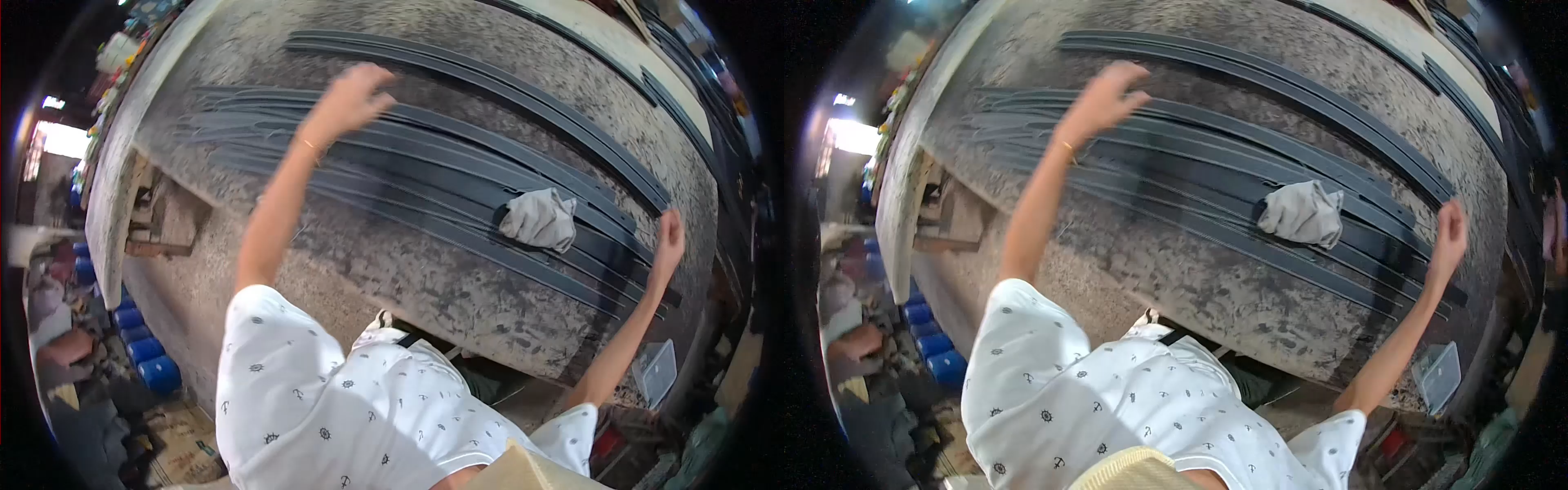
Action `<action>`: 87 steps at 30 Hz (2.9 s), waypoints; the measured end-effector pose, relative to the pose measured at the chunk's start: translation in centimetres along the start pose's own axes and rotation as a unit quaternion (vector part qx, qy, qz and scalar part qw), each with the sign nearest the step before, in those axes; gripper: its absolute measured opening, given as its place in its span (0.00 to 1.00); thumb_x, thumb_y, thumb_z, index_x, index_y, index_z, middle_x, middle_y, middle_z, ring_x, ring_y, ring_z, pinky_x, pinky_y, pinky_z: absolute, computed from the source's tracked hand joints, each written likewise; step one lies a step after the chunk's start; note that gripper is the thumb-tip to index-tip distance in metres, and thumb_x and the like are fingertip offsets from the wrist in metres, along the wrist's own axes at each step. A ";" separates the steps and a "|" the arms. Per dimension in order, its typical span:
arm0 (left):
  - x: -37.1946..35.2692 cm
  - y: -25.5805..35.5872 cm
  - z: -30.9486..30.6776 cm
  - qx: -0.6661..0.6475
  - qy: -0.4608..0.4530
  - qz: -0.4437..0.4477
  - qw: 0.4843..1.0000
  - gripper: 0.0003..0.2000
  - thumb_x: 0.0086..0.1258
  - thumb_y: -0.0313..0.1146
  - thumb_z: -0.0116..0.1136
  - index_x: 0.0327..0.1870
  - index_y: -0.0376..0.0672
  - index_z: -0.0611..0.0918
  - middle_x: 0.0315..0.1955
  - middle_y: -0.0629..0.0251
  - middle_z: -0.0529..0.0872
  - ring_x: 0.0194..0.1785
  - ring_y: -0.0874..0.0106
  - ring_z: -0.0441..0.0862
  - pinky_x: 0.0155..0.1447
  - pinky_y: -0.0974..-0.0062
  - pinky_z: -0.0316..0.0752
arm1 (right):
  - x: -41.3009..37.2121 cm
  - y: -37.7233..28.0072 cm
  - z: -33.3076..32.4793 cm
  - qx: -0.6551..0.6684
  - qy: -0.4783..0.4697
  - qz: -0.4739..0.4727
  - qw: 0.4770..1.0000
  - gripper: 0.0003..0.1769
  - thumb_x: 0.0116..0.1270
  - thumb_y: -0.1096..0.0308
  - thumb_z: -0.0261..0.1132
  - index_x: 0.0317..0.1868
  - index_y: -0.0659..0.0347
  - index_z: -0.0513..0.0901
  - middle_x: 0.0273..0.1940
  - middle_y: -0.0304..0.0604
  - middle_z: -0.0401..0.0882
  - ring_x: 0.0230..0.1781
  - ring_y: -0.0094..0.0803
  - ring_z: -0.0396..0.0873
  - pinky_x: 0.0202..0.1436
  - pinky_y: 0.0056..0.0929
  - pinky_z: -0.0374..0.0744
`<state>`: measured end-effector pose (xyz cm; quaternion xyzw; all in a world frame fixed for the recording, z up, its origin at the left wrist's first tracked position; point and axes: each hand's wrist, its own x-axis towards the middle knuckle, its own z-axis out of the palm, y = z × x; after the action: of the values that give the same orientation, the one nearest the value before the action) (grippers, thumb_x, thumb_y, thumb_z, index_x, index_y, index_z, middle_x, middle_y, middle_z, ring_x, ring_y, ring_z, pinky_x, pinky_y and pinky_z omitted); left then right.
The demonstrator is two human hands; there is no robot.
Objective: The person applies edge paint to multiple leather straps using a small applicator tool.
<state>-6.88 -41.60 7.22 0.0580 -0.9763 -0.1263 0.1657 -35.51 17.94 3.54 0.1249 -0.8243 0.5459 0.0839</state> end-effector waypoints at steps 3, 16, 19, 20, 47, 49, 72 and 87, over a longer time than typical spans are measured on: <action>-6.8 8.3 3.8 -0.020 0.005 -0.019 1.000 0.26 0.71 0.45 0.65 0.66 0.41 0.79 0.67 0.51 0.76 0.72 0.51 0.71 0.76 0.52 0.64 | -9.9 -7.7 5.8 -0.038 -0.260 -0.036 0.964 0.26 0.68 0.65 0.73 0.65 0.60 0.81 0.65 0.46 0.79 0.66 0.37 0.76 0.66 0.36 0.75; -17.9 15.9 9.4 0.017 0.100 0.005 0.995 0.20 0.73 0.35 0.63 0.63 0.36 0.81 0.69 0.49 0.74 0.73 0.49 0.69 0.75 0.53 0.65 | -10.9 -3.7 3.4 -0.058 -0.027 -0.033 0.997 0.16 0.71 0.62 0.71 0.49 0.67 0.87 0.35 0.41 0.87 0.35 0.24 0.80 0.43 0.26 0.77; -17.7 16.6 9.1 0.021 0.096 -0.013 0.995 0.19 0.72 0.33 0.64 0.61 0.36 0.83 0.68 0.49 0.76 0.72 0.50 0.71 0.74 0.54 0.66 | -9.1 -0.9 1.4 -0.017 -0.093 -0.063 0.994 0.26 0.71 0.60 0.69 0.67 0.60 0.81 0.59 0.49 0.85 0.56 0.37 0.84 0.58 0.33 0.79; -17.7 16.5 9.9 0.039 0.110 -0.011 0.993 0.19 0.71 0.32 0.64 0.61 0.36 0.82 0.65 0.49 0.77 0.71 0.50 0.71 0.73 0.54 0.66 | -9.4 -0.4 1.0 -0.071 -0.075 -0.062 0.993 0.29 0.71 0.59 0.69 0.70 0.58 0.78 0.63 0.50 0.83 0.60 0.42 0.82 0.62 0.38 0.79; -9.4 12.0 7.9 0.031 0.151 -0.019 0.988 0.17 0.69 0.40 0.65 0.54 0.40 0.86 0.58 0.54 0.83 0.64 0.54 0.78 0.69 0.56 0.70 | -20.9 -5.6 -3.2 0.037 0.110 -0.085 0.990 0.13 0.74 0.70 0.69 0.56 0.64 0.87 0.50 0.41 0.87 0.51 0.28 0.85 0.58 0.28 0.81; -9.1 12.4 8.0 0.012 0.138 -0.001 0.990 0.18 0.69 0.39 0.65 0.55 0.39 0.85 0.58 0.52 0.82 0.64 0.51 0.77 0.68 0.55 0.70 | -22.2 -12.4 -7.4 0.059 0.141 -0.182 0.971 0.16 0.75 0.67 0.67 0.57 0.65 0.85 0.51 0.42 0.87 0.52 0.27 0.84 0.60 0.28 0.80; -8.1 12.4 10.5 -0.009 0.140 -0.026 0.990 0.18 0.72 0.38 0.61 0.59 0.39 0.82 0.58 0.51 0.82 0.65 0.52 0.78 0.69 0.54 0.68 | -26.4 -39.5 -9.5 0.055 0.004 -0.622 0.781 0.15 0.80 0.50 0.56 0.58 0.46 0.73 0.50 0.30 0.74 0.47 0.25 0.73 0.59 0.37 0.75; 1.0 17.0 10.2 0.003 -0.095 0.148 0.984 0.17 0.68 0.37 0.68 0.54 0.38 0.83 0.46 0.50 0.83 0.56 0.50 0.80 0.59 0.55 0.77 | -28.8 -35.6 -12.0 0.058 0.117 -0.617 0.776 0.12 0.80 0.55 0.57 0.55 0.50 0.77 0.51 0.36 0.77 0.50 0.28 0.77 0.59 0.39 0.79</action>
<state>-12.47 -23.10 2.73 -0.0988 -0.9858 -0.1028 0.0892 2.57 19.02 31.59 0.5467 -0.5211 0.4338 0.4914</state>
